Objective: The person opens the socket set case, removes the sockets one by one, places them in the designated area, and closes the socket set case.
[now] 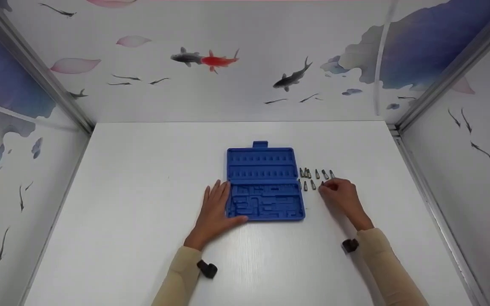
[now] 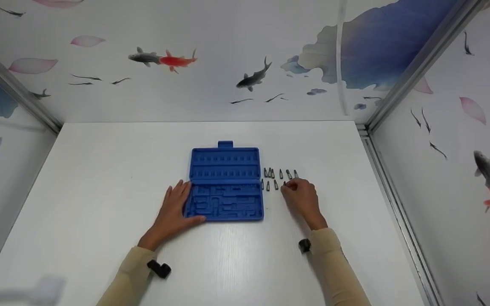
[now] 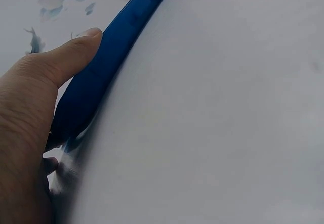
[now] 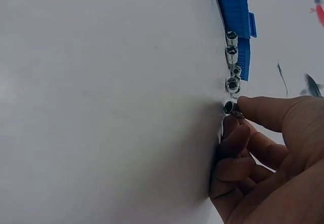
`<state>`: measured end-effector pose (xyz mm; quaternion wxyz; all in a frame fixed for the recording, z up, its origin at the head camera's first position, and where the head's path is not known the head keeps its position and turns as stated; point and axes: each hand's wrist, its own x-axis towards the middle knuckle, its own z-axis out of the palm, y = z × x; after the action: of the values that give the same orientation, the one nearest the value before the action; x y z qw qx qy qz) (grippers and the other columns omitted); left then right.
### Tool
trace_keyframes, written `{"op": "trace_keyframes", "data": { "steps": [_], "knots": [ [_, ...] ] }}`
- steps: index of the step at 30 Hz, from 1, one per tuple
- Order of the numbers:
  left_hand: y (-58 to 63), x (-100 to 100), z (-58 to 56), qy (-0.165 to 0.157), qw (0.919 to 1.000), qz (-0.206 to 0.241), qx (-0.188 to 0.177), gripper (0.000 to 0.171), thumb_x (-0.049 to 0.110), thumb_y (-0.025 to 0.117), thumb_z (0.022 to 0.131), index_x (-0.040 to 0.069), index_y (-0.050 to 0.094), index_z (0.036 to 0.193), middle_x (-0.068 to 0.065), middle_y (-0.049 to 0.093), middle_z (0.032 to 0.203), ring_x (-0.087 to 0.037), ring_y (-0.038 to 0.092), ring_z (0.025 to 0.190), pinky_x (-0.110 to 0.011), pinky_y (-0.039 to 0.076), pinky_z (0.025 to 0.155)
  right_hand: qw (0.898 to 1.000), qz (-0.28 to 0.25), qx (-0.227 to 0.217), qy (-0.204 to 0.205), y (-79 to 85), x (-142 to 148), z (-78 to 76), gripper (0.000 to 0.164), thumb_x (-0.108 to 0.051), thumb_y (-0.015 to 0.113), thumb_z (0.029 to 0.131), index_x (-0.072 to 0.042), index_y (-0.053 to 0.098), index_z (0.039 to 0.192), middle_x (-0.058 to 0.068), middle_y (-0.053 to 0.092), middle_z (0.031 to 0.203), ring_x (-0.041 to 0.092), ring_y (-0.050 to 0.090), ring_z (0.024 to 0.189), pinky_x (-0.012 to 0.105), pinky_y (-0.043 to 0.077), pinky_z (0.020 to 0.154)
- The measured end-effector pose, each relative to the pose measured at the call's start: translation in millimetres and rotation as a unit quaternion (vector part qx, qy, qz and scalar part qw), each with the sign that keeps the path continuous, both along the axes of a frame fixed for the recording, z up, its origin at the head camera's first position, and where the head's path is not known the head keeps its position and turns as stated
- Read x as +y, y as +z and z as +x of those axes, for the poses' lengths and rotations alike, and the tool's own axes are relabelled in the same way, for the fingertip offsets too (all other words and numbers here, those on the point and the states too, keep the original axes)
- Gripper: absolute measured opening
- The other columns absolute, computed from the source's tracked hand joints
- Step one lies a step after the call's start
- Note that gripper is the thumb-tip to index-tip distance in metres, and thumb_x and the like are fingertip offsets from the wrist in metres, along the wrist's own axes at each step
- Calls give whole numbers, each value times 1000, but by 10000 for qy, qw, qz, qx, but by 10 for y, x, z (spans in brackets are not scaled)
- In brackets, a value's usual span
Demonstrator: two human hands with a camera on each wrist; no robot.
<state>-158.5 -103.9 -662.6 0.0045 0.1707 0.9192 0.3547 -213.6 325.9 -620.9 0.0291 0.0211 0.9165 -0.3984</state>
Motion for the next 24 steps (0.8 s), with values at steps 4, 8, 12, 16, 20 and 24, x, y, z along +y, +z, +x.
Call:
{"op": "trace_keyframes", "data": {
  "steps": [4, 8, 12, 16, 20, 24],
  "knots": [
    [5, 3, 2, 6, 10000, -13, -7, 130, 79, 76, 86, 4, 20, 176, -13, 22, 183, -32, 7, 171, -53, -5, 137, 9999, 119, -42, -100, -9, -26, 11, 22, -21, 76, 104, -1, 81, 110, 14, 77, 104, 27, 66, 95, 37, 52, 84],
    [12, 2, 9, 4, 10000, -1, -7, 129, 78, 77, 87, 4, 20, 176, -14, 22, 183, -32, 6, 171, -53, -5, 137, 9996, 200, 21, -209, -15, -56, 27, 22, -23, 77, 103, -2, 81, 108, 13, 76, 101, 29, 66, 93, 39, 52, 82],
    [8, -3, 12, -5, 10000, 29, 24, 128, 77, 76, 87, 4, 21, 176, -14, 22, 183, -33, 7, 171, -55, -5, 137, 9992, 247, 139, -298, -21, -80, 32, 22, -24, 78, 103, -2, 81, 105, 12, 76, 97, 28, 66, 89, 39, 52, 78],
    [0, -8, 9, -3, 10000, 51, 34, 128, 78, 76, 87, 4, 21, 176, -15, 22, 182, -33, 7, 171, -55, -4, 137, 9988, 277, 136, -384, -29, -89, 23, 23, -25, 79, 102, -2, 81, 103, 12, 76, 94, 27, 66, 86, 37, 51, 76],
    [7, -8, 10, 1, 10000, 51, 12, 128, 77, 77, 86, 4, 21, 175, -15, 22, 182, -33, 7, 171, -55, -4, 137, 9985, 332, 140, -416, -37, -87, 8, 23, -25, 80, 102, -2, 81, 102, 12, 76, 94, 27, 67, 85, 37, 51, 75],
    [19, -3, 10, 33, 10000, 18, -24, 128, 78, 77, 86, 4, 21, 175, -14, 22, 182, -32, 7, 171, -54, -4, 137, 9981, 414, 169, -432, -41, -89, 3, 23, -25, 80, 102, -2, 81, 102, 11, 77, 93, 27, 68, 85, 37, 52, 74]
  ]
}}
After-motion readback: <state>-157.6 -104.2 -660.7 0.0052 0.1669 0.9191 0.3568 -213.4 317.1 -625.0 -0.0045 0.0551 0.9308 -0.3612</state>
